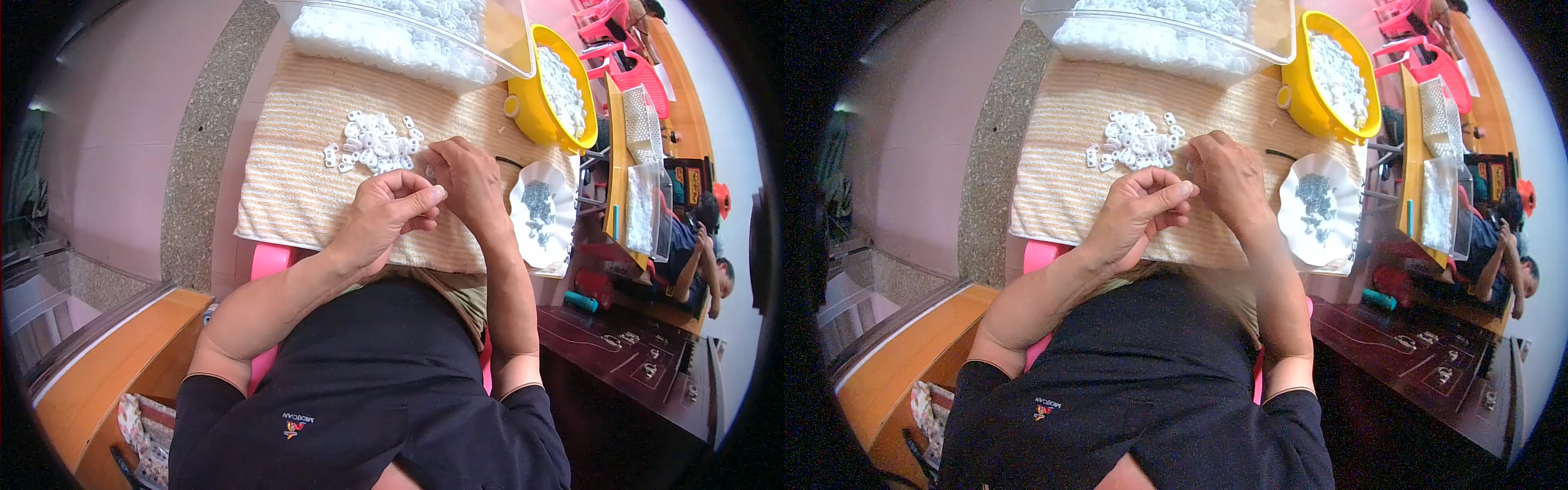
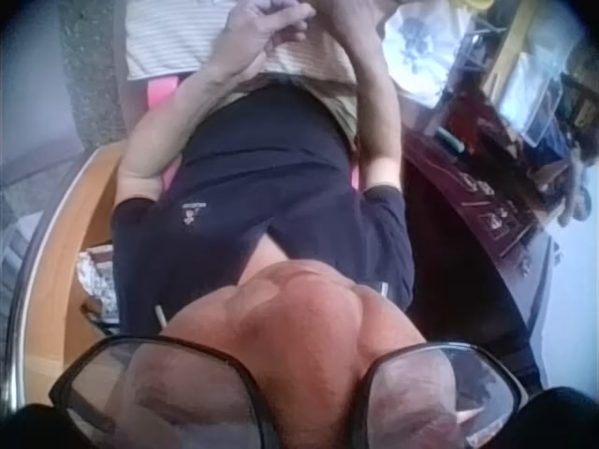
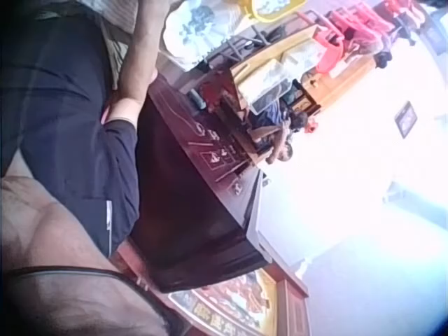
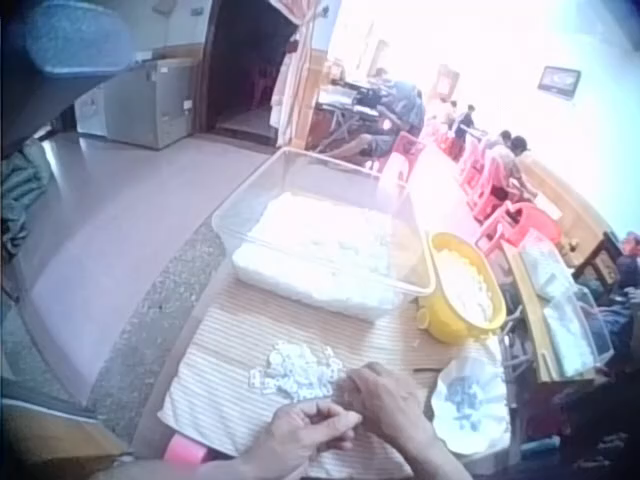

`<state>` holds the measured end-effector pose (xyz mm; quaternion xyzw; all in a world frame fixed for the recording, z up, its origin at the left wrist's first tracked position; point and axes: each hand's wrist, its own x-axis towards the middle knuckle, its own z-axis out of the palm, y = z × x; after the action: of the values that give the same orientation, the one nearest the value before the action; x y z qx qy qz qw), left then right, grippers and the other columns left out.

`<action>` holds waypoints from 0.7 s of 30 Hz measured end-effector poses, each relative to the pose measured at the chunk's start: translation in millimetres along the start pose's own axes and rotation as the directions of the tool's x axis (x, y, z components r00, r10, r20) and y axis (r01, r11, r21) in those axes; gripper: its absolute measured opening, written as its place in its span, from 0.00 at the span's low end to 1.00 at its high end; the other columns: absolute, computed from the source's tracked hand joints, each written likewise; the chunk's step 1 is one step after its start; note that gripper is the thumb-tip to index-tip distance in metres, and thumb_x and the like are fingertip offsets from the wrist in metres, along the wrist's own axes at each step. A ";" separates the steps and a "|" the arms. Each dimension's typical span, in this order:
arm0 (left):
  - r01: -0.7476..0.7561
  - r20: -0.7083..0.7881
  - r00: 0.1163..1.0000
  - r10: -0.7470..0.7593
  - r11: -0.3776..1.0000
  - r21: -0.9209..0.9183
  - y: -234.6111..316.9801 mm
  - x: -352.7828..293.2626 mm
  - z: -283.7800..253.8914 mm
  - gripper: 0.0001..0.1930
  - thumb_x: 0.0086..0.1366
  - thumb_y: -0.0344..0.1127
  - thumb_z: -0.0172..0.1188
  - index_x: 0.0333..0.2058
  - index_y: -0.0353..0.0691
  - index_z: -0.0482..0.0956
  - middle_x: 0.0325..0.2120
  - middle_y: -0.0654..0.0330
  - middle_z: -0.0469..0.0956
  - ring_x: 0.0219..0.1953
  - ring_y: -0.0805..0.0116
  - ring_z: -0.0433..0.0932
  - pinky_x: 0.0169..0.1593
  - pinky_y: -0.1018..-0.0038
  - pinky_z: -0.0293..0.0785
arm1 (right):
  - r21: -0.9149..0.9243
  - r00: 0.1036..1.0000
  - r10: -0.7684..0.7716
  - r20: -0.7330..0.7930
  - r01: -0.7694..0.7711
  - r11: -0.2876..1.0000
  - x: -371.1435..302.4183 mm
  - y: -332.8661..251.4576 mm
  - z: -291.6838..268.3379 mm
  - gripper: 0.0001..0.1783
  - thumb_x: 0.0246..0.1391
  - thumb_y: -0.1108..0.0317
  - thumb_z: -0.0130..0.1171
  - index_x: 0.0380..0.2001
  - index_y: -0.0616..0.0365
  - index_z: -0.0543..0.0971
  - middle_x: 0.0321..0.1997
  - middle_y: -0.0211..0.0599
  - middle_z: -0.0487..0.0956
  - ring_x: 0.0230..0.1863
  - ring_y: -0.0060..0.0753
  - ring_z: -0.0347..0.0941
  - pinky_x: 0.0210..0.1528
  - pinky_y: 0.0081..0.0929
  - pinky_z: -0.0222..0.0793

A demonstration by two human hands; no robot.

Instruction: Assembling small white plastic components into units by hand at a workbench.

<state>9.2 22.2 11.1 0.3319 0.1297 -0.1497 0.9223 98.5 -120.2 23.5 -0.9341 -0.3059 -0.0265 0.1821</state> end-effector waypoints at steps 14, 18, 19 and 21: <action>-0.016 0.009 1.000 0.016 1.000 0.024 -1.9 2.0 -4.0 0.04 0.63 0.31 0.61 0.34 0.38 0.76 0.32 0.62 0.79 0.32 0.78 0.77 0.37 0.80 0.78 | 0.157 0.998 0.029 -0.047 -0.021 0.987 -3.2 8.3 -1.1 0.04 0.50 0.69 0.58 0.28 0.56 0.78 0.30 0.43 0.79 0.31 0.48 0.77 0.35 0.40 0.72; -0.022 0.006 1.000 0.022 0.999 0.030 -2.2 2.9 -4.1 0.05 0.63 0.32 0.61 0.34 0.38 0.76 0.31 0.63 0.79 0.31 0.79 0.77 0.37 0.80 0.78 | 0.166 0.994 0.080 -0.078 -0.066 0.984 -3.8 8.4 -1.5 0.03 0.51 0.70 0.58 0.28 0.57 0.78 0.29 0.45 0.78 0.32 0.50 0.76 0.35 0.41 0.71; -0.023 0.006 1.000 0.023 0.999 0.030 -2.3 3.1 -4.8 0.05 0.63 0.32 0.61 0.34 0.38 0.76 0.31 0.63 0.79 0.31 0.79 0.77 0.37 0.80 0.78 | 0.191 0.993 0.081 -0.081 -0.064 0.979 -3.6 8.9 -2.3 0.03 0.52 0.70 0.57 0.29 0.58 0.77 0.29 0.46 0.78 0.32 0.51 0.76 0.35 0.41 0.70; -0.030 -0.006 1.000 0.030 0.999 0.045 -2.5 3.2 -5.9 0.05 0.63 0.32 0.61 0.34 0.38 0.76 0.31 0.63 0.79 0.31 0.79 0.77 0.37 0.80 0.77 | 0.216 0.993 0.081 -0.085 -0.061 0.974 -3.2 10.3 -3.4 0.03 0.52 0.71 0.57 0.29 0.58 0.77 0.29 0.47 0.78 0.32 0.52 0.76 0.35 0.41 0.70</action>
<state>10.5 23.6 4.1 0.3550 0.1242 -0.1377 0.9163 102.1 -131.0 22.9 -0.9174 -0.2644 -0.0304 0.2960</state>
